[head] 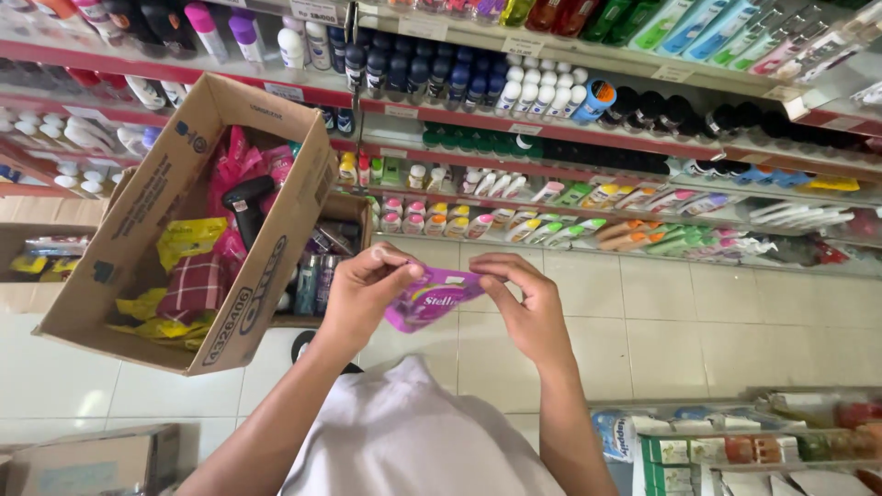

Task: Scan and restock air freshener products onto a display rack in a grocery store.

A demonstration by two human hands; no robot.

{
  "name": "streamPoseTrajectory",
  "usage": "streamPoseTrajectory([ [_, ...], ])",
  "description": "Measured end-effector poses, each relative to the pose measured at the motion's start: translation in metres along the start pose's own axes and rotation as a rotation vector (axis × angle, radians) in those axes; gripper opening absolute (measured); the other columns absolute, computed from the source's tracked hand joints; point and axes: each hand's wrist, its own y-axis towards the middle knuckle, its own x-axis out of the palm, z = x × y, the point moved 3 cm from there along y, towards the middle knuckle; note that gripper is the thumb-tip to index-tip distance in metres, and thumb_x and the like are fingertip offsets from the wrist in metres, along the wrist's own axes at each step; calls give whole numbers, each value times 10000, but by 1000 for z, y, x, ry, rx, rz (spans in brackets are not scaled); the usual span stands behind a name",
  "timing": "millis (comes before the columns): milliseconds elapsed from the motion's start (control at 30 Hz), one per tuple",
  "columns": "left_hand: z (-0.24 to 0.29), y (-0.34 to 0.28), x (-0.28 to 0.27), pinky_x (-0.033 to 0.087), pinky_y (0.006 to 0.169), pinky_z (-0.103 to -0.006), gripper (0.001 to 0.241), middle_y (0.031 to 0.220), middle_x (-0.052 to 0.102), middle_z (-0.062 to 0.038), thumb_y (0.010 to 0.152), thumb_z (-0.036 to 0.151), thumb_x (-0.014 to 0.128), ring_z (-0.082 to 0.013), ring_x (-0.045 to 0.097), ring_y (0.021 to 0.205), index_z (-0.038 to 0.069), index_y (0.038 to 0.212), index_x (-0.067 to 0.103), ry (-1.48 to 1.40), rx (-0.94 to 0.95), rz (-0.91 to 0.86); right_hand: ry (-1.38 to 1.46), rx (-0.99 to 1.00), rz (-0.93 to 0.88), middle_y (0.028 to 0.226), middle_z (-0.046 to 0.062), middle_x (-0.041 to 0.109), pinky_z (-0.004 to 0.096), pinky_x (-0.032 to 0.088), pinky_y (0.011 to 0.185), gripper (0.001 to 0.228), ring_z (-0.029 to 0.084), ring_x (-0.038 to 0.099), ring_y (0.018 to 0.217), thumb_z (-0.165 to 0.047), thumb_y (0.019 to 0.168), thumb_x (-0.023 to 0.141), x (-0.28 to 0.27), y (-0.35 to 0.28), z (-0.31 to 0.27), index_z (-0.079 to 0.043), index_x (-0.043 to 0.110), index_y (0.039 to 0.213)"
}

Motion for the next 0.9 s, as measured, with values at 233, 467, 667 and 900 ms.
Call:
streamPoseTrajectory([
  [233, 33, 5, 50, 434, 629, -263, 106, 837, 658, -18, 850, 76, 836, -89, 544, 722, 18, 922, 784, 395, 250, -26, -97, -305, -53, 1283, 80, 696, 310, 502, 1029, 386, 176, 650, 1169, -107, 926, 736, -22, 20, -66, -34, 665, 1299],
  [467, 49, 13, 69, 483, 627, -250, 122, 803, 672, -10, 824, 78, 843, -79, 581, 712, 24, 917, 786, 460, 298, -123, 25, -207, -159, 1082, 34, 758, 265, 547, 827, 384, 85, 640, 867, -102, 904, 757, -15, 45, -79, -47, 717, 1282],
  [667, 71, 29, 66, 496, 654, -247, 134, 853, 712, -20, 832, 77, 826, -83, 610, 741, 16, 944, 784, 476, 268, -39, 42, -255, -103, 978, 42, 775, 232, 542, 746, 159, 71, 700, 857, -89, 914, 759, -22, 65, -92, -19, 771, 1055],
  [900, 111, 67, 52, 539, 804, -273, 208, 993, 748, -29, 823, 85, 814, -105, 684, 917, 21, 1006, 740, 510, 568, 54, 270, -391, -21, 967, 61, 747, 239, 563, 785, 134, 101, 708, 873, 14, 912, 755, -40, 122, -128, 25, 760, 1045],
])
